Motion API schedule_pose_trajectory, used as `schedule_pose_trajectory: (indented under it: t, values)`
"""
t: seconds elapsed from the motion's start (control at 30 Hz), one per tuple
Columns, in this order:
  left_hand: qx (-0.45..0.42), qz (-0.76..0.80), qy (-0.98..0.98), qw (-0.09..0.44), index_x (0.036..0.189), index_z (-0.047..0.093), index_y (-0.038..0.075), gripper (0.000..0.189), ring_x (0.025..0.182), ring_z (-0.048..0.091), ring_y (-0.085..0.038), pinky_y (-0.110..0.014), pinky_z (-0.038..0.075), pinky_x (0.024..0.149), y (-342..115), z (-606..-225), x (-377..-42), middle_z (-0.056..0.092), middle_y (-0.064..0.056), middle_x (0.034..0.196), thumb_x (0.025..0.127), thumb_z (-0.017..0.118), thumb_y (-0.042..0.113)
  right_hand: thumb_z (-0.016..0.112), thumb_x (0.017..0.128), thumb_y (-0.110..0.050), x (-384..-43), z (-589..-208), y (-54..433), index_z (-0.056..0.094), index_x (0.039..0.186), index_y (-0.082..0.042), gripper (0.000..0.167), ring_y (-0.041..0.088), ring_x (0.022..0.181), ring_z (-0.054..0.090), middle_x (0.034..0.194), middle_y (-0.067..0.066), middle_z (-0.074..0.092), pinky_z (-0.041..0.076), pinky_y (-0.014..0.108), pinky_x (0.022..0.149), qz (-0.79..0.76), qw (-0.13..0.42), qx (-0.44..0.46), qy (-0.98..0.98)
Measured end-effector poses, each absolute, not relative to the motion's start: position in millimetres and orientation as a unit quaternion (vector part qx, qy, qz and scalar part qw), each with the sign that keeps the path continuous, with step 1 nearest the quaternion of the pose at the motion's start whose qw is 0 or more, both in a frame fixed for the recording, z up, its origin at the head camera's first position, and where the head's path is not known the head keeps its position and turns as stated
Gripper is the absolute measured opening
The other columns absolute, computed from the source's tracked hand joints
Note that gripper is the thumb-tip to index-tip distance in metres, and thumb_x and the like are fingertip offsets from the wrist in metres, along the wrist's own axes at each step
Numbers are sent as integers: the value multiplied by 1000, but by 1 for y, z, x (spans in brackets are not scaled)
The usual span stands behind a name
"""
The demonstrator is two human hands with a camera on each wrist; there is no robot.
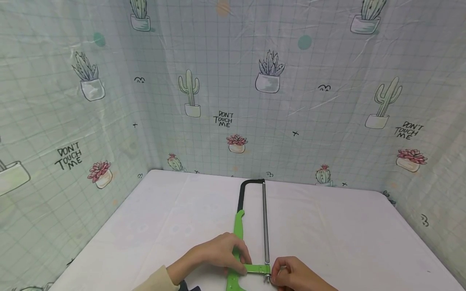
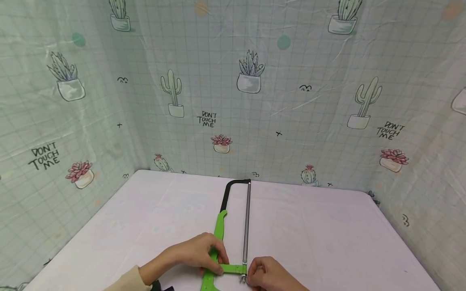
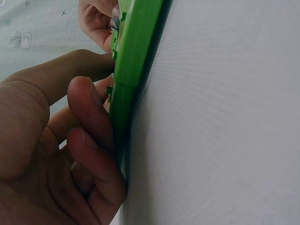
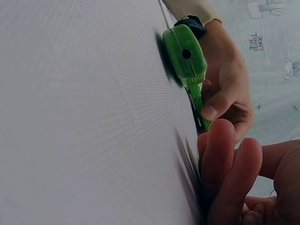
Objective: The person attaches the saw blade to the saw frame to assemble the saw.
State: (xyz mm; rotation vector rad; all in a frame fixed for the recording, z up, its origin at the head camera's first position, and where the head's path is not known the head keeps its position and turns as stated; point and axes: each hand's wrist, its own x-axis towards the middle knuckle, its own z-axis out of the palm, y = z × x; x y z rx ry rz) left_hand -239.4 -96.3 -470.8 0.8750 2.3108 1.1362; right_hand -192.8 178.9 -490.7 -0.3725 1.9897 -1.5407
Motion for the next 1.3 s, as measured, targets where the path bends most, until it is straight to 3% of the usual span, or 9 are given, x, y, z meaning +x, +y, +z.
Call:
schedule_pose_trajectory:
  t: [0.47,0.77,1.3]
  values:
    - [319,408,830,208,88,81,24,16,44,52,0,-21,49,43,-97,-473,-240,68,16,73,75,87,17,62,91,-6,-193,-491,179,64,92,-3,3,2,54,40,61,-9,51,30,16,48,-586,296,-155,738]
    - [319,405,832,207,88,81,24,17,45,52,0,-19,47,44,-96,-475,-242,68,16,73,74,87,19,64,96,-6,-196,-498,184,63,98,11,16,0,54,41,61,-9,51,31,15,49,-595,299,-198,720]
    - [315,410,829,213,87,81,23,15,44,52,0,-20,49,43,-96,-474,-243,68,15,73,74,87,18,63,92,-4,-196,-497,184,64,95,3,8,-2,53,41,62,-10,53,32,13,48,-592,297,-202,721]
